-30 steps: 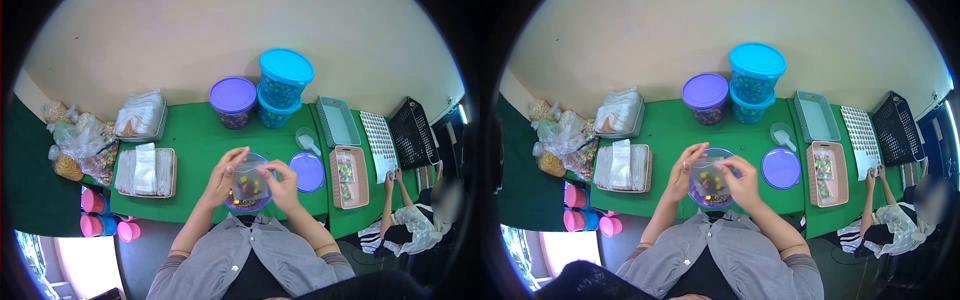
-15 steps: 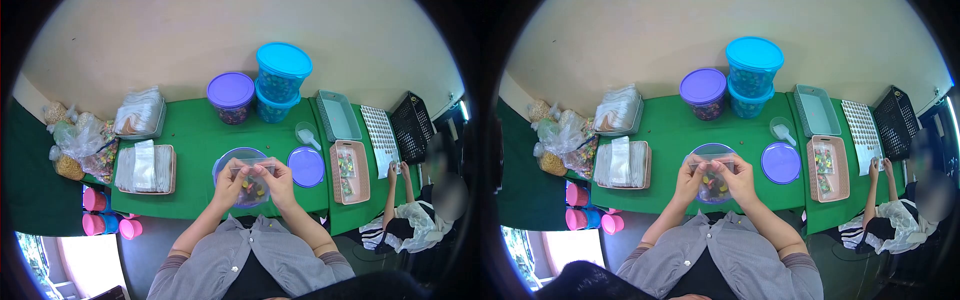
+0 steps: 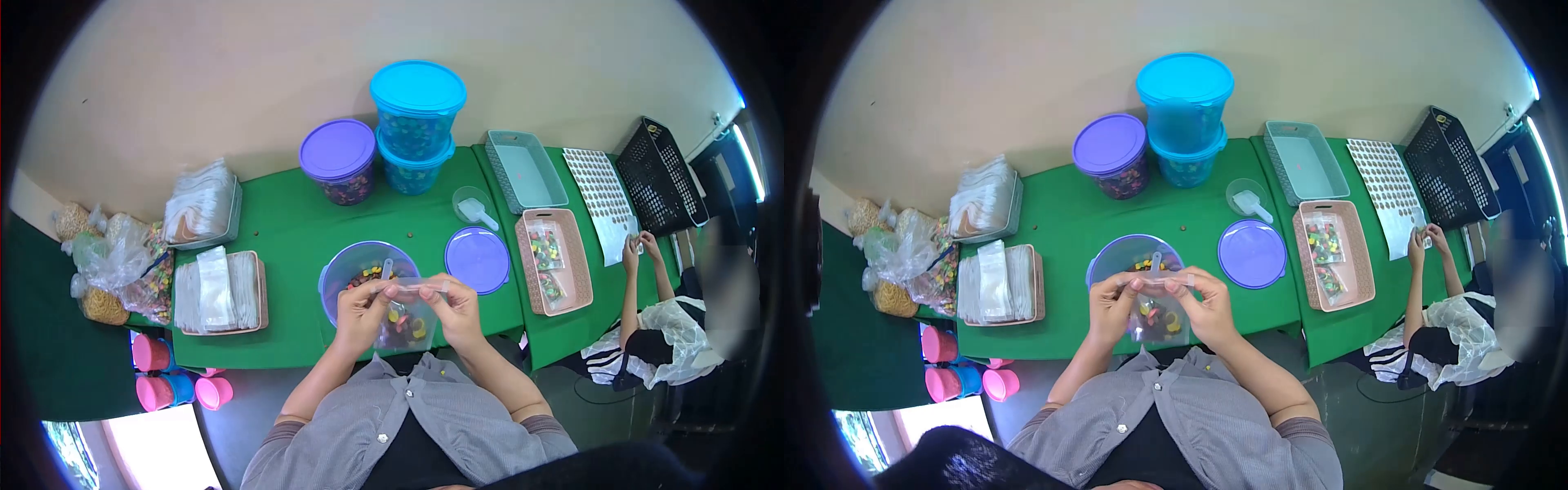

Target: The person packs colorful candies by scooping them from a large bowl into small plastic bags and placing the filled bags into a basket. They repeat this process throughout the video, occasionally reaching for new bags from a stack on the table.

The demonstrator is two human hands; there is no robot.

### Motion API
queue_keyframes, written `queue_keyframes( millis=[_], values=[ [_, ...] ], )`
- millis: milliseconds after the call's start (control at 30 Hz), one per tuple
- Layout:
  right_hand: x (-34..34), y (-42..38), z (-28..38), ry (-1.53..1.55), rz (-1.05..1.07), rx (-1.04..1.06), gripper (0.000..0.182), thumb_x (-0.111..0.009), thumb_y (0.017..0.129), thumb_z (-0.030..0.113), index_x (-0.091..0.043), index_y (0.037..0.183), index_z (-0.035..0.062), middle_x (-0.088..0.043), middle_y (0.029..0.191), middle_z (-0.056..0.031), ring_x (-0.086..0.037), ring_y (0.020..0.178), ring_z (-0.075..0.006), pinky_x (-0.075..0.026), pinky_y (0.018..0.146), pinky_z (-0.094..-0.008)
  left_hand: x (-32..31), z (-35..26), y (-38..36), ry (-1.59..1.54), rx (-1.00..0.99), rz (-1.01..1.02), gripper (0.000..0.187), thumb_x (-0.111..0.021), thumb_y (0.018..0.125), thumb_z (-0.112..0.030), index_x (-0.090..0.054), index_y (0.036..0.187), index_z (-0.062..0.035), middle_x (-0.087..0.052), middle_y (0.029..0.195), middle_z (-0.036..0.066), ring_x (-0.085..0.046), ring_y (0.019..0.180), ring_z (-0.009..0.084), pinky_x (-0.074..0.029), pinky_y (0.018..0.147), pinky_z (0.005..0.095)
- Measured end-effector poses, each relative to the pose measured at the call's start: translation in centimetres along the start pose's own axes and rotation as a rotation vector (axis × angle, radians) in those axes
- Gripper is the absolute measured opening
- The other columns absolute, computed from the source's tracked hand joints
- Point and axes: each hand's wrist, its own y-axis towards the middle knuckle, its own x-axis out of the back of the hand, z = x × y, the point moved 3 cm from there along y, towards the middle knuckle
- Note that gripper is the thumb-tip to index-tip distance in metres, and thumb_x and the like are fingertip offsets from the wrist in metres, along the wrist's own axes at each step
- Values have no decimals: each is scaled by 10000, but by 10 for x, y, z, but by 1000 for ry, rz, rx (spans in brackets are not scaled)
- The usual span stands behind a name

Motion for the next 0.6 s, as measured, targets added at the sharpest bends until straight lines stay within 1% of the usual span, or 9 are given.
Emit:
queue_keyframes(
  millis=[133,200,233,267,300,367,467,500,600],
  values=[
    [19,-1,-1,-80,68,-53,237,-597,957,215,-710,1010,13,-657,900,-65,-585,854,-149,-442,789,-296,-6,8,15,-15,13,112,316,-494,1016,-245,-675,1021,14,-691,862,45,-629,779,112,-498,756,263],
    [23,4,-2,-81,-48,11,263,-571,970,224,-703,1040,8,-659,931,-70,-584,871,-148,-445,806,-296,-10,13,28,63,-30,90,377,-425,1040,-270,-673,1019,13,-692,856,38,-627,794,117,-489,789,269],
    [27,7,0,-80,-152,75,289,-544,983,234,-695,1069,3,-661,963,-74,-583,887,-148,-448,822,-296,-9,18,34,96,-7,38,393,-460,1017,-332,-626,1145,1,-670,1039,79,-602,928,124,-482,821,274],
    [30,12,3,-84,-158,81,289,-544,983,234,-695,1069,3,-661,963,-74,-583,887,-148,-448,822,-296,-14,22,36,93,-12,45,393,-460,1017,-332,-626,1145,1,-670,1039,79,-602,928,124,-482,821,274],
    [34,18,10,-287,-213,201,298,-536,986,238,-686,1097,6,-664,972,-87,-587,899,-172,-445,838,-305,-25,14,40,79,-104,63,441,-492,992,-370,-567,1231,-8,-619,1151,93,-575,1026,142,-470,866,287],
    [32,26,19,-563,-186,391,304,-521,980,205,-639,1178,7,-634,1034,-130,-569,938,-268,-433,875,-376,-42,22,48,152,-282,208,684,-576,920,-445,-378,1422,-25,-449,1396,122,-450,1283,200,-413,1000,340],
    [23,28,22,-629,-105,505,373,-565,956,246,-596,1236,2,-558,1165,-166,-531,1002,-301,-419,898,-398,-67,24,50,38,-245,226,801,-602,884,-551,-369,1413,2,-337,1493,159,-394,1337,273,-318,1095,404],
    [24,29,24,-633,-109,509,373,-565,956,246,-596,1236,2,-558,1165,-166,-531,1002,-301,-419,898,-398,-71,23,53,36,-250,231,801,-602,884,-551,-369,1413,2,-337,1493,159,-394,1337,273,-318,1095,404],
    [36,30,29,-640,-470,379,457,-674,892,233,-564,1277,13,-499,1242,-157,-502,1046,-297,-397,941,-396,-73,29,62,-69,-92,107,391,-524,981,-331,-597,1147,14,-612,1112,99,-567,1045,179,-378,1035,356]
  ],
)
